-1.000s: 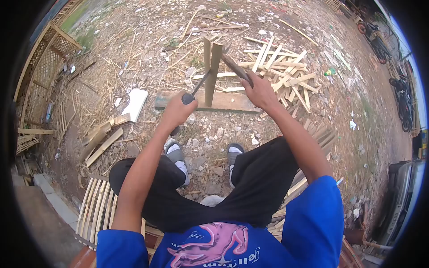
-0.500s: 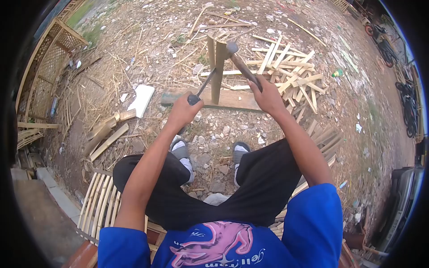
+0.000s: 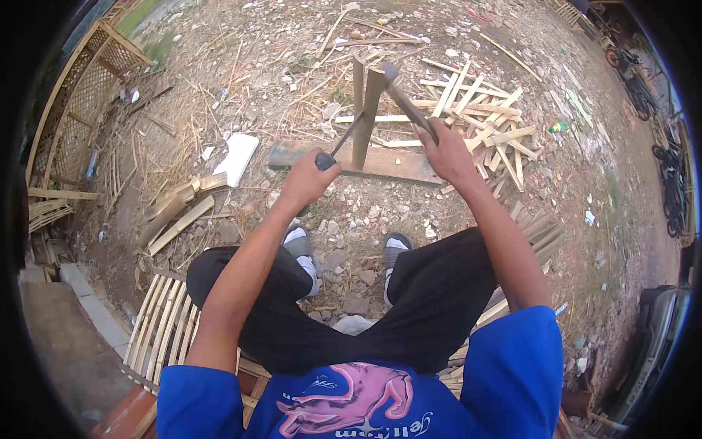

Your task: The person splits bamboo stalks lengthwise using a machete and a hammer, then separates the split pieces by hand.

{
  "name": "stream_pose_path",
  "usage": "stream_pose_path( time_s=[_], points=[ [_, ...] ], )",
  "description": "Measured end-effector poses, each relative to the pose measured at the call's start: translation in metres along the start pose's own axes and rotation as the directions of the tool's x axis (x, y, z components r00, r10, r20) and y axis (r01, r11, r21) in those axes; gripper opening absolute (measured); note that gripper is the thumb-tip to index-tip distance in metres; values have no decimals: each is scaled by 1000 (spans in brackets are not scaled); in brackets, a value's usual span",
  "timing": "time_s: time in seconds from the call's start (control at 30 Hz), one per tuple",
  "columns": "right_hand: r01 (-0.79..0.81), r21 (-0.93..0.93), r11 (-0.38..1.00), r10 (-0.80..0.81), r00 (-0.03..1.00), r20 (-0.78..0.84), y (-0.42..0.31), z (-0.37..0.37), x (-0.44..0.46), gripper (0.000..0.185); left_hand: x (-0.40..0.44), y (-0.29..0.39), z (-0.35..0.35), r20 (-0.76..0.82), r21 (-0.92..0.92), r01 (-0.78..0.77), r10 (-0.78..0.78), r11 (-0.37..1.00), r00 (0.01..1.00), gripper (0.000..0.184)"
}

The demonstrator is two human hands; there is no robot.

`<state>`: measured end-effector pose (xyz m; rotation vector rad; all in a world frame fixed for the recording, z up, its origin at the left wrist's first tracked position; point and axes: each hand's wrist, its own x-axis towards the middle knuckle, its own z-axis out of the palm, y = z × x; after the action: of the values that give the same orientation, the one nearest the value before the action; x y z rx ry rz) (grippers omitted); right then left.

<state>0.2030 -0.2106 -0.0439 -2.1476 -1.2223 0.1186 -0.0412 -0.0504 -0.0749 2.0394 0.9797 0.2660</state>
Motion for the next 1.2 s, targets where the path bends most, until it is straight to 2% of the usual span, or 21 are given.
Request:
stream_pose_path(
  time_s=[0.03,0.07,0.2,0.33,0.43,0.57,0.6,0.7,0.77,0.9,0.97,1.03,1.07,1.1,1.2],
  points=[
    [5,-140,990,12,993,118,-3,5,-8,38,1,-1,0,11,4,0,0,1000,1000,43],
    [-137,-30,990,140,974,178,-5,4,-11,38,3,-4,-3,21,18,-2,2,1000,1000,43],
    [-108,-22,994,110,987,114,2,4,-11,36,-2,-6,8,28,10,4,-4,1000,1000,44],
    [-151,35,988,147,983,107,-6,-5,-12,35,0,-10,3,13,41,-2,2,999,1000,44],
    [-88,53,995,85,995,60,-12,-1,-15,35,1,-11,4,-3,39,7,-7,999,1000,45],
    [-139,-3,990,138,980,143,-1,12,-14,35,0,-12,3,10,16,1,-1,1000,1000,46],
    [-85,2,996,84,991,104,-4,12,-13,36,2,-14,2,1,14,-5,5,1000,1000,47],
    [-50,12,999,49,996,78,-14,2,-10,36,3,-16,5,-2,12,-16,16,1000,1000,48],
    [-39,95,995,43,998,-34,-32,-7,-4,38,0,-13,4,10,20,-6,6,1000,1000,45],
    [42,397,917,63,967,-247,-40,-7,7,39,-1,-12,1,14,14,32,-32,999,999,45],
    [121,358,926,-29,968,-251,-16,8,3,39,-3,-14,3,21,4,33,-33,999,999,45],
    [14,-25,1000,-11,996,89,2,8,-4,37,1,-18,4,3,12,10,-10,1000,1000,44],
    [-54,-71,996,66,979,192,10,20,-8,36,2,-19,7,-5,14,-6,6,1000,1000,43],
    [-74,-11,997,75,982,172,9,25,-11,35,0,-17,8,-12,8,-17,17,1000,1000,43],
    [-71,-4,997,71,984,162,6,28,-10,35,-3,-15,9,-35,-10,-11,11,1000,999,41]
  ],
)
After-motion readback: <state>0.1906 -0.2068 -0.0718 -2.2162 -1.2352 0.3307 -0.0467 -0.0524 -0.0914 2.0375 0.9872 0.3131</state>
